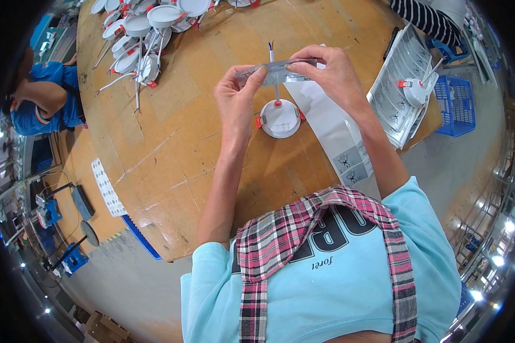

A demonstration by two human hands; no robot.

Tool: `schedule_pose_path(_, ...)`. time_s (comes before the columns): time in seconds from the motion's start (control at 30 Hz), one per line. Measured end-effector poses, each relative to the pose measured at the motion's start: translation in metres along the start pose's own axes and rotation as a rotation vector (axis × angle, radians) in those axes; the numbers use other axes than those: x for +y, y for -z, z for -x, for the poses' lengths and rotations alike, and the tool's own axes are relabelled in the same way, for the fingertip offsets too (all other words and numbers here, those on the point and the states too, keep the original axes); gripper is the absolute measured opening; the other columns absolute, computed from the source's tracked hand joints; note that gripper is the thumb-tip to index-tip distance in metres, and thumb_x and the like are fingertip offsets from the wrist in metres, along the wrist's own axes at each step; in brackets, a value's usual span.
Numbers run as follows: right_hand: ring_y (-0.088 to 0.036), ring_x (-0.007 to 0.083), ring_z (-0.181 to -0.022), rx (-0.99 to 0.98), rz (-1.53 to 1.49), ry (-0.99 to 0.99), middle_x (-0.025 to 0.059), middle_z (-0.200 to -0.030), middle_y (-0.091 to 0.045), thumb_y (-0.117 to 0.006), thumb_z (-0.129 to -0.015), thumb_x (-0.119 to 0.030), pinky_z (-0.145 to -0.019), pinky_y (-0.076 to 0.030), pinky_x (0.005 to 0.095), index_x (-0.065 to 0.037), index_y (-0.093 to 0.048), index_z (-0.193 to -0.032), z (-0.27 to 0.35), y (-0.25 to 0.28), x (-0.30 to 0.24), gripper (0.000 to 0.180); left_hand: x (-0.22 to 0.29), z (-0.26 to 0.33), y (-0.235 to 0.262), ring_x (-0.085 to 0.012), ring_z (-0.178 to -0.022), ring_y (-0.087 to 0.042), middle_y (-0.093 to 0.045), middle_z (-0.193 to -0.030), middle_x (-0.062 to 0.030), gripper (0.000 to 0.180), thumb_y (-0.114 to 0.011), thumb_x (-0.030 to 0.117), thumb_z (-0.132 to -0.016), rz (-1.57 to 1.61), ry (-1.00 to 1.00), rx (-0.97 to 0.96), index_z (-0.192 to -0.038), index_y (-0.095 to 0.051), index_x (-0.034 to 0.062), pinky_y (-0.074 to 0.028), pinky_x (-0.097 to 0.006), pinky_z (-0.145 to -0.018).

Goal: The person peels adhesive labels from a backing sheet and wraps them around the wires of small light fixtures by hand, setting the labeled lights onto the table.

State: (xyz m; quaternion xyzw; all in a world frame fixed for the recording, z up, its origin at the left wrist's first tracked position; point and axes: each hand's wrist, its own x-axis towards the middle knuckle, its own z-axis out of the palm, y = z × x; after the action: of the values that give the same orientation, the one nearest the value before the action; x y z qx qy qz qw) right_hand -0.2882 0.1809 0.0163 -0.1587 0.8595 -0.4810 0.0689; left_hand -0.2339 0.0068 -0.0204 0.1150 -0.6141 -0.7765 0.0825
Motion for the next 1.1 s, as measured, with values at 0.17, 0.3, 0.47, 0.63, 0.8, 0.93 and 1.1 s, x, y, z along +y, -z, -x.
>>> schedule_pose_path(0.17,-0.058,0.0128,-0.076,-0.037,-0.031,-0.030,0.0049,-0.081,-0.066,-0.069,-0.081,-0.019,-0.070,-0.045,0.0260,-0.001,-0.070,-0.092,-0.003,-0.001,0.003,0.020,-0.003,-0.003,0.000,-0.0069,-0.074,-0.059,-0.067,-0.082,-0.0043,0.011,-0.067,0.010,-0.085,0.020,0.007,0.005,-0.090,-0.065,-0.0004,-0.046,-0.023,-0.071)
schedule_pose_path(0.3,-0.062,0.0164,-0.073,0.003,-0.007,-0.014,0.0088,-0.078,-0.069,-0.070,-0.080,-0.019,-0.069,-0.049,0.0275,-0.001,-0.072,-0.091,-0.003,-0.002,0.005,0.021,-0.002,-0.003,-0.002,-0.0071,-0.075,-0.059,-0.068,-0.082,-0.0044,0.011,-0.067,0.009,-0.086,0.029,0.011,0.000,-0.090,-0.064,-0.0001,-0.047,-0.023,-0.072)
schedule_pose_path(0.47,-0.063,0.0176,-0.075,-0.003,0.000,0.015,0.0096,-0.080,-0.069,-0.069,-0.081,-0.018,-0.070,-0.050,0.0284,-0.001,-0.071,-0.093,-0.003,-0.004,0.009,0.021,-0.005,-0.003,0.000,-0.0073,-0.074,-0.059,-0.067,-0.081,-0.0044,0.010,-0.067,0.009,-0.085,0.066,0.017,-0.026,-0.089,-0.064,0.0002,-0.047,-0.023,-0.072)
schedule_pose_path(0.63,-0.060,0.0205,-0.088,-0.082,0.017,0.023,0.0079,-0.093,-0.066,-0.070,-0.080,-0.024,-0.078,-0.048,0.0323,-0.004,-0.069,-0.094,-0.002,0.003,0.014,0.025,-0.005,-0.003,0.003,-0.0073,-0.073,-0.059,-0.067,-0.081,-0.0043,0.012,-0.068,0.011,-0.085,0.074,0.020,-0.041,-0.089,-0.064,0.0006,-0.047,-0.023,-0.072)
schedule_pose_path(0.8,-0.054,0.0235,-0.100,-0.002,0.137,0.200,0.0054,-0.103,-0.061,-0.072,-0.077,-0.031,-0.090,-0.042,0.0364,-0.006,-0.068,-0.089,-0.007,0.005,0.006,0.029,-0.004,-0.003,0.000,-0.0073,-0.074,-0.059,-0.067,-0.081,-0.0041,0.014,-0.069,0.014,-0.085,0.075,0.031,-0.089,-0.089,-0.065,0.0008,-0.047,-0.023,-0.072)
schedule_pose_path(0.93,-0.053,0.0227,-0.097,-0.147,0.132,0.212,0.0053,-0.095,-0.061,-0.072,-0.077,-0.025,-0.089,-0.041,0.0348,-0.005,-0.065,-0.083,-0.014,0.001,-0.004,0.022,-0.004,-0.003,0.003,-0.0096,-0.081,-0.060,-0.067,-0.088,-0.0047,0.019,-0.067,0.014,-0.087,0.052,0.092,-0.161,-0.098,-0.062,-0.0008,-0.046,-0.026,-0.080)
schedule_pose_path(1.1,-0.052,0.0209,-0.091,-0.136,0.115,0.165,0.0057,-0.087,-0.059,-0.071,-0.079,-0.020,-0.083,-0.041,0.0326,-0.001,-0.061,-0.077,-0.012,-0.004,-0.003,0.021,-0.004,-0.001,0.004,-0.0139,-0.091,-0.060,-0.065,-0.099,-0.0083,0.037,-0.064,0.015,-0.089,0.171,0.166,0.026,-0.118,-0.051,-0.0037,-0.047,-0.028,-0.085)
